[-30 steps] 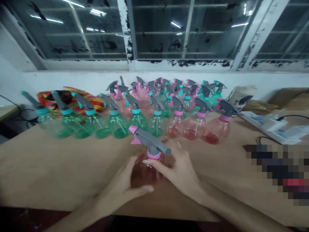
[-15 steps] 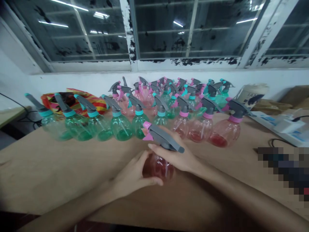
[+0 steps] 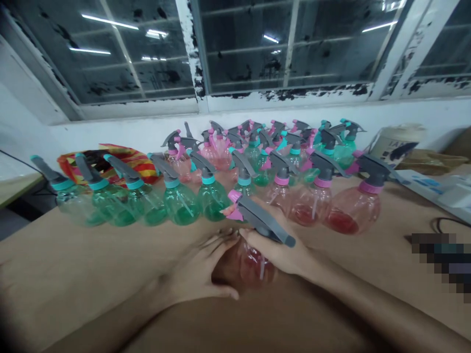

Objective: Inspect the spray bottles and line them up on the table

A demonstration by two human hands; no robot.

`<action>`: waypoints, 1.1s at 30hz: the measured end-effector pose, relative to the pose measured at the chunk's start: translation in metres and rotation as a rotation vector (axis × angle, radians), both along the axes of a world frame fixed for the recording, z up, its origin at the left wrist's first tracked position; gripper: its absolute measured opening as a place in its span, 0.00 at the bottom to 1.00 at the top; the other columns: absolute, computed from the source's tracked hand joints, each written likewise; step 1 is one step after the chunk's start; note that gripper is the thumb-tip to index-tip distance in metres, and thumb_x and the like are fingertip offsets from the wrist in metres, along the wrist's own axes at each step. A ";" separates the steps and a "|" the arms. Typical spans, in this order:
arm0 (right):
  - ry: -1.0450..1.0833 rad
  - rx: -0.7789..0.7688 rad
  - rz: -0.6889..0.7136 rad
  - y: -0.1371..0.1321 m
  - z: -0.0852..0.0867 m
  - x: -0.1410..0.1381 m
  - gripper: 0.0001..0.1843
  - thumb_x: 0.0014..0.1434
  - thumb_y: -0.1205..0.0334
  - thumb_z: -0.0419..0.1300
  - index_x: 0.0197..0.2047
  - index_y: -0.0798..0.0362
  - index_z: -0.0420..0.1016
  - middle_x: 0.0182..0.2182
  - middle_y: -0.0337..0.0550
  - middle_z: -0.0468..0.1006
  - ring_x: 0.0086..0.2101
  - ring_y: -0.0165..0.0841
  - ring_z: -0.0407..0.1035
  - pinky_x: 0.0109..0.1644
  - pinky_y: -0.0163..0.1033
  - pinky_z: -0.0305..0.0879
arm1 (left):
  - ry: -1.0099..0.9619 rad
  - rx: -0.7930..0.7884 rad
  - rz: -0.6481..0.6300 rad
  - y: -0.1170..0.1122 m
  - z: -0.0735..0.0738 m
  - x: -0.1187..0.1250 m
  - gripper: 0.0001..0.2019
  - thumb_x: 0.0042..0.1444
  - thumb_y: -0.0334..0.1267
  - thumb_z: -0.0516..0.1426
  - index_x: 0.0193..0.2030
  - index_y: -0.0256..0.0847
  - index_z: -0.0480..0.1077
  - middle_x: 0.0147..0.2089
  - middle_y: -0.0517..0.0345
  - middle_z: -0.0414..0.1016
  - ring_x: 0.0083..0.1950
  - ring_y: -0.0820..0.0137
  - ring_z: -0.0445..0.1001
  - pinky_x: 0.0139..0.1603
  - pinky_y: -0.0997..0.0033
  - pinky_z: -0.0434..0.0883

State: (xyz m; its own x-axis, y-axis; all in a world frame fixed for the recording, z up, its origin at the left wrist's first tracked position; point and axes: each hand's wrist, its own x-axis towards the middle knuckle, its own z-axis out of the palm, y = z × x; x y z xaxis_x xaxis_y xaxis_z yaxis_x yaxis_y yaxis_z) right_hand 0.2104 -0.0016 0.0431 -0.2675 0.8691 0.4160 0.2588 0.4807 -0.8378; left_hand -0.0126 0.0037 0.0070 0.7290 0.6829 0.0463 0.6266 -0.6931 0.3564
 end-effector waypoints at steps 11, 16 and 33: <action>-0.038 0.152 -0.045 -0.004 0.021 -0.010 0.08 0.60 0.53 0.60 0.42 0.44 0.73 0.34 0.36 0.78 0.35 0.34 0.73 0.41 0.40 0.71 | 0.044 0.033 -0.072 -0.001 0.004 0.000 0.51 0.49 0.71 0.56 0.69 0.33 0.54 0.70 0.36 0.54 0.70 0.48 0.53 0.68 0.45 0.51; -0.030 0.127 -0.076 -0.006 0.016 -0.009 0.08 0.61 0.54 0.59 0.33 0.46 0.72 0.29 0.36 0.75 0.32 0.32 0.71 0.35 0.39 0.68 | 0.042 0.028 -0.078 -0.001 0.004 0.000 0.51 0.49 0.70 0.57 0.69 0.32 0.53 0.70 0.35 0.53 0.70 0.47 0.51 0.68 0.43 0.50; 0.063 0.067 -0.024 -0.007 0.019 -0.011 0.15 0.59 0.58 0.61 0.50 0.44 0.75 0.47 0.40 0.80 0.49 0.40 0.74 0.55 0.48 0.69 | 0.022 0.035 -0.076 0.000 0.003 0.001 0.49 0.50 0.68 0.58 0.68 0.33 0.53 0.70 0.36 0.54 0.71 0.50 0.51 0.68 0.46 0.50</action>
